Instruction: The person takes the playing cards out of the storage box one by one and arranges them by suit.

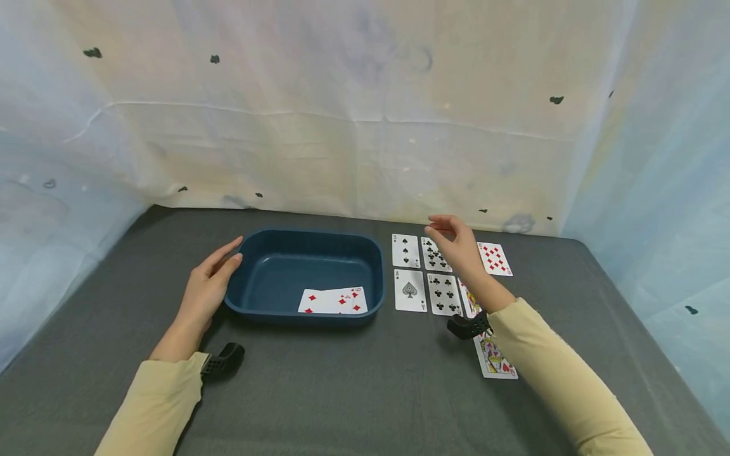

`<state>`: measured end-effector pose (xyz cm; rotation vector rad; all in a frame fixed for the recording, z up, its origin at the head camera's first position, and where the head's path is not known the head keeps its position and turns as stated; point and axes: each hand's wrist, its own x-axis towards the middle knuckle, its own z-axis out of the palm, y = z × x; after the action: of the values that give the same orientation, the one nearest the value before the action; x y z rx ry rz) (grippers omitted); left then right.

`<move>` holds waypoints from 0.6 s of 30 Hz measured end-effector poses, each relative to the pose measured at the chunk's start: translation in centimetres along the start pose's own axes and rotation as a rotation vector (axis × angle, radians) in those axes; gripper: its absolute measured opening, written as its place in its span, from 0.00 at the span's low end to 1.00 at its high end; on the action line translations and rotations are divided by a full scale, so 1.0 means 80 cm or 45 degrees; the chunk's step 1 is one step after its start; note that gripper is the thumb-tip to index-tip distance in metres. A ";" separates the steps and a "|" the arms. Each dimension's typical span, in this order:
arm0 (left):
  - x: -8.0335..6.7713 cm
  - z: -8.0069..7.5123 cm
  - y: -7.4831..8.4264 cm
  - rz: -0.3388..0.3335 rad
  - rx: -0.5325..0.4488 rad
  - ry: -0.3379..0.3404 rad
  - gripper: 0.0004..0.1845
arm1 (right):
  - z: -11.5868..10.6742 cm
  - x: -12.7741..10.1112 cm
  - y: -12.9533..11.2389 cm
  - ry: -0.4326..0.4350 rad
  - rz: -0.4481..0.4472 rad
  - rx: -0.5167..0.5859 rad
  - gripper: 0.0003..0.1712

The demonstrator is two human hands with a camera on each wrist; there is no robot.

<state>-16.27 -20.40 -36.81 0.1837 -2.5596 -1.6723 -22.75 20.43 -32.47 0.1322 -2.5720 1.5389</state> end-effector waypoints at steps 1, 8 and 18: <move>0.000 0.000 0.000 0.001 -0.002 0.001 0.31 | 0.007 -0.002 -0.006 -0.017 -0.019 0.019 0.23; 0.001 0.002 -0.001 -0.013 -0.005 0.013 0.31 | 0.057 -0.017 -0.044 -0.178 -0.122 0.121 0.21; -0.001 0.004 0.001 -0.024 -0.002 0.019 0.31 | 0.120 -0.033 -0.078 -0.473 -0.107 0.099 0.26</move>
<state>-16.26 -20.11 -36.88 0.2195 -2.5535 -1.6731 -19.94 9.01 -31.94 0.5785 -2.7302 1.7229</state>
